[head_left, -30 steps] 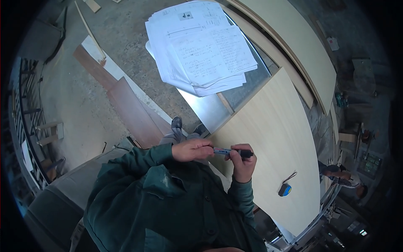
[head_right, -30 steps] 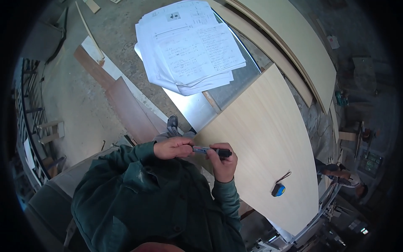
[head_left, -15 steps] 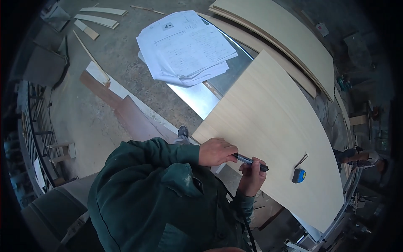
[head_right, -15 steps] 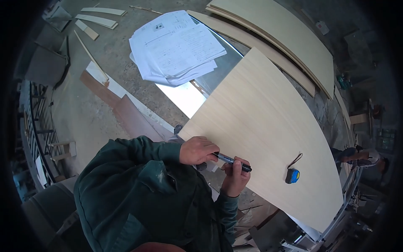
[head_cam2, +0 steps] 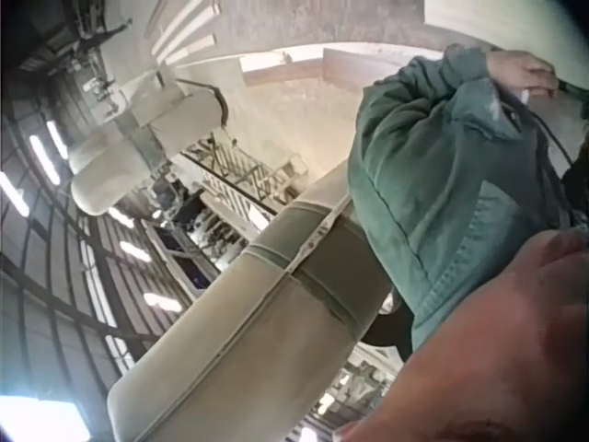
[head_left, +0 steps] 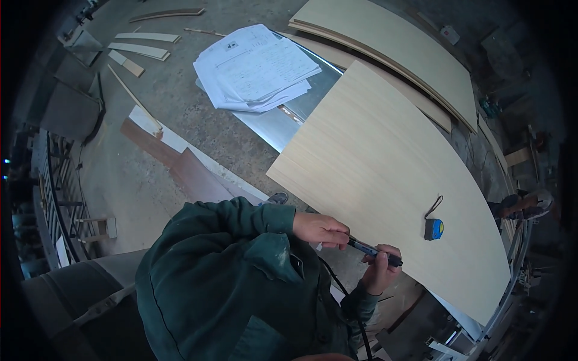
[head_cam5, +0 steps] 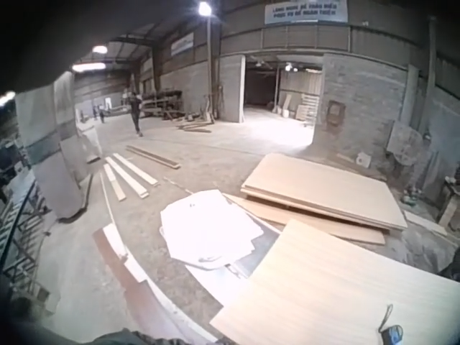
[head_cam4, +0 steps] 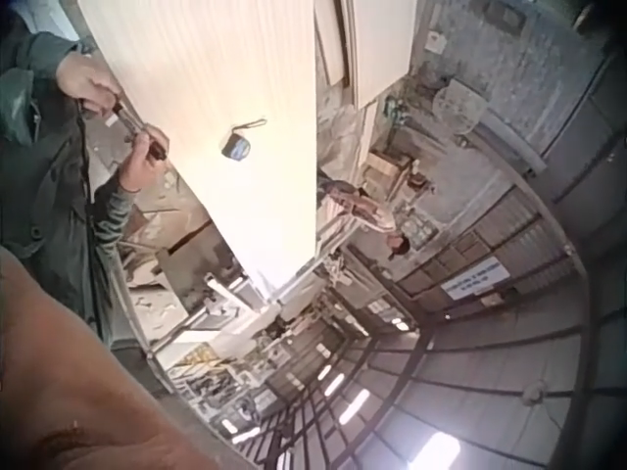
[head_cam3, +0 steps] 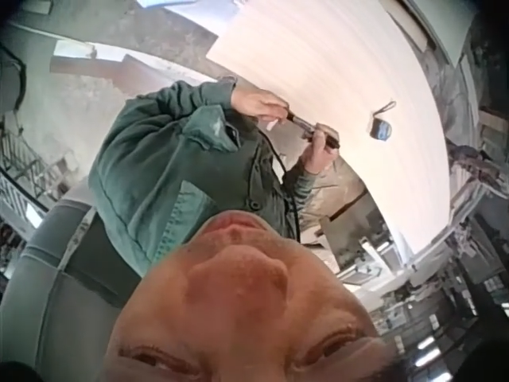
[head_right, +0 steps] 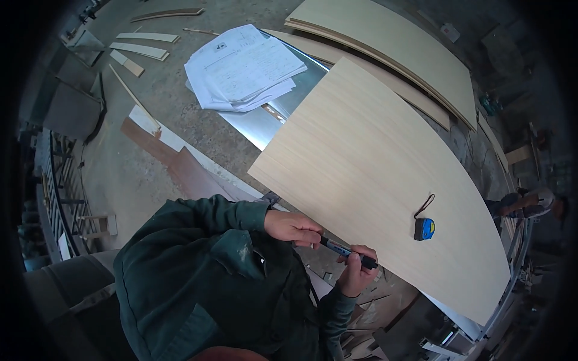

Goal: Using a sliding table saw to measure, mark, and cut wooden panels according to blueprints.

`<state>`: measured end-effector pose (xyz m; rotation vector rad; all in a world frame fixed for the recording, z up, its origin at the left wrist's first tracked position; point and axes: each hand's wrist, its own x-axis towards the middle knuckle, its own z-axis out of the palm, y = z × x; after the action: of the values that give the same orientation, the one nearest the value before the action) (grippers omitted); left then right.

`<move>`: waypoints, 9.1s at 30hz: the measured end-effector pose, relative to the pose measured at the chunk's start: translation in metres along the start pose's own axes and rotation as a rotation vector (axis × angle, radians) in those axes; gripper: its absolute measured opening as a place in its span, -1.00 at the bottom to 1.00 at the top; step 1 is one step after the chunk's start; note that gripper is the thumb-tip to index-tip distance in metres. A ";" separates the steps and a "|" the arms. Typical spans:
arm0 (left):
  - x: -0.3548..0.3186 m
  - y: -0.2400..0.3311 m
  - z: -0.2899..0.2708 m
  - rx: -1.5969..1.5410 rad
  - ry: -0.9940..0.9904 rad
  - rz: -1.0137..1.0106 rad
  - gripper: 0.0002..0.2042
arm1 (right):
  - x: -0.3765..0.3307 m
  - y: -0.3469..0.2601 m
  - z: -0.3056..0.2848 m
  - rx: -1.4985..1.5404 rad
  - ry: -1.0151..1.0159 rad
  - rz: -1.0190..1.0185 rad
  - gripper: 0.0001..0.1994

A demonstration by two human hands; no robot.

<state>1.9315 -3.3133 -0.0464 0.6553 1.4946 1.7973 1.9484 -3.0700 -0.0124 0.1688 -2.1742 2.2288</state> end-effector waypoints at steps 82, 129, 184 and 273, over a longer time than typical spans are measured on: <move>1.049 -0.219 0.907 0.487 -0.895 0.216 -0.69 | -0.313 -0.059 -1.191 -0.344 0.666 0.062 -0.80; 1.826 -0.420 1.518 -0.039 -0.361 -0.800 -0.67 | -0.244 0.120 -2.641 -1.441 1.176 0.649 -0.40; 1.856 -0.277 1.428 0.757 -0.333 -0.208 -0.50 | -0.236 0.102 -2.765 -1.197 1.148 1.009 -0.33; 1.839 -0.297 1.457 1.091 0.169 0.358 -0.60 | -0.266 0.137 -2.713 -1.406 1.011 0.396 -0.32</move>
<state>1.9326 -0.9502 -0.1317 1.3646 2.5943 1.1390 2.0347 -0.3509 -0.2327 -1.1292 -2.4354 0.1338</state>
